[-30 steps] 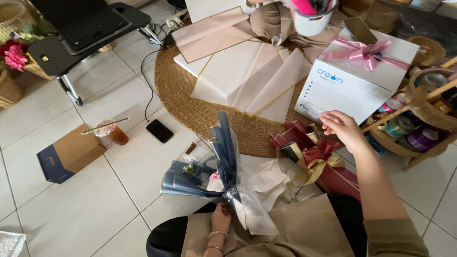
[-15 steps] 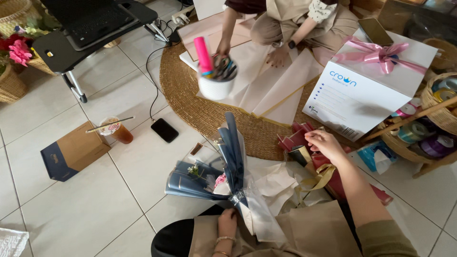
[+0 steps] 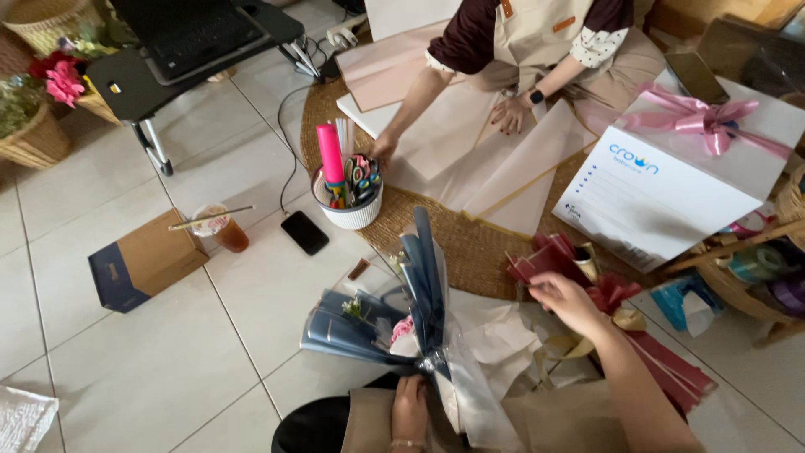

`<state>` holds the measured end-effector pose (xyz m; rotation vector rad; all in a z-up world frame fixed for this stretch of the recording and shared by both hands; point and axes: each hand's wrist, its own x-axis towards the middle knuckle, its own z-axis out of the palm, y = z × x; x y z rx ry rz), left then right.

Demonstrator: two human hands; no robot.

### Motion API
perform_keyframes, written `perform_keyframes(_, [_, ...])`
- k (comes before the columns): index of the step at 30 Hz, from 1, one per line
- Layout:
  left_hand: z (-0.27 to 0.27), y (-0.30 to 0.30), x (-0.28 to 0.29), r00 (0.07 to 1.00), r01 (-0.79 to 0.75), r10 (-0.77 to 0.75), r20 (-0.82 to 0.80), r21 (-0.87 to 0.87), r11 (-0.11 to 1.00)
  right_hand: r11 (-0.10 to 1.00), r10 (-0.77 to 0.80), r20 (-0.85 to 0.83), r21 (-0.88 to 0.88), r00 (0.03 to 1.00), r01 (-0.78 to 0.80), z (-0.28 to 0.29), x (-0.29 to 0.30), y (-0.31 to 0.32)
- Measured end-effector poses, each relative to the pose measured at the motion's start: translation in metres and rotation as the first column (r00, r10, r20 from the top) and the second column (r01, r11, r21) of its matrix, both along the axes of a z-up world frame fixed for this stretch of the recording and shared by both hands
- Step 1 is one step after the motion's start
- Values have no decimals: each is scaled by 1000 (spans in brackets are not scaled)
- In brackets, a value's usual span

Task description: The person wraps a small bouquet containing a rose and white filler flowers by cutting and taping blue and white wrapping paper.

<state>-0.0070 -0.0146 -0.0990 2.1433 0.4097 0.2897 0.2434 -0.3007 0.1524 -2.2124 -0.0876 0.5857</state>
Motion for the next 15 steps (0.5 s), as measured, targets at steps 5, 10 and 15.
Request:
perform_keyframes(5, [76,11,5,950,-208,65,305,462,862,964,-19,191,-257,981,68,-48,-60,-77])
perform_keyframes(10, [216,67,76,839,-89,-165,519,429,899,665,47,459,-677,887,314,-100,-131,-133])
perform_keyframes(15, [212,127,210,958,-36,-22,287,195,980,752,30,572,-553,819,359,-67,-128,-102])
